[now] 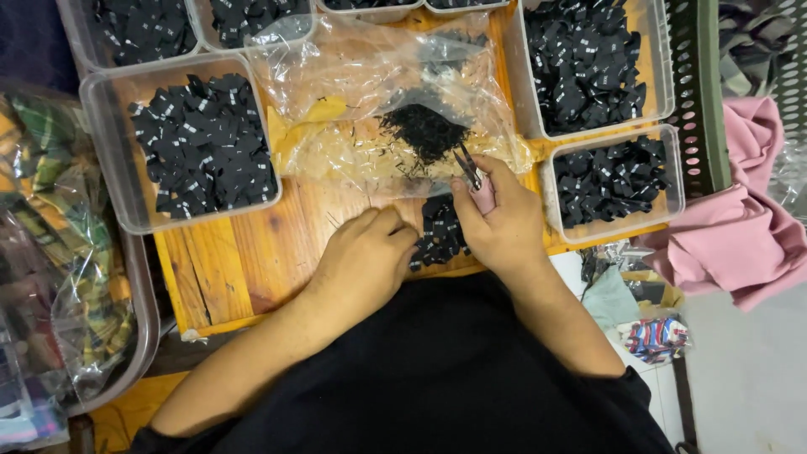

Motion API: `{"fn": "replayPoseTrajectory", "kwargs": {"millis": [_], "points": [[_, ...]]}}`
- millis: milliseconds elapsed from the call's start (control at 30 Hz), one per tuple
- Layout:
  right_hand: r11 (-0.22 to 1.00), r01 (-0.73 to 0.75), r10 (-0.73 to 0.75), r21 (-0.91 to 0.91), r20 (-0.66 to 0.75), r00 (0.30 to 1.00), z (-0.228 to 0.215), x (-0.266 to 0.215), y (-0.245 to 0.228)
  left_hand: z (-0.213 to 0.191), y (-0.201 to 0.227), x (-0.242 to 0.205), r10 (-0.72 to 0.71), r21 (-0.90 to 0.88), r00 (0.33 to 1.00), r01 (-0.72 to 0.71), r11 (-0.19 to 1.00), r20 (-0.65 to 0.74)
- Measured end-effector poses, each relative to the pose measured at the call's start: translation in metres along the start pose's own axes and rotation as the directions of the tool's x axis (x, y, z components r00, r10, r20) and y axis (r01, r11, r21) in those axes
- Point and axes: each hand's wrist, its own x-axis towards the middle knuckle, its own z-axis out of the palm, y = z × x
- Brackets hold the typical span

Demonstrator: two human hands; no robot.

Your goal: Trimming excess threads from small black garment components using hand snips

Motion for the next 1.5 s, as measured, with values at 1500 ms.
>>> {"fn": "replayPoseTrajectory", "kwargs": {"millis": [1500], "points": [[0.856,-0.037,-0.105,0.515,0.245,0.964,-0.007,0.013,-0.01,-0.067,0.013,0.067,-0.522,-0.763,0.836,0.446,0.468,0.168]]}}
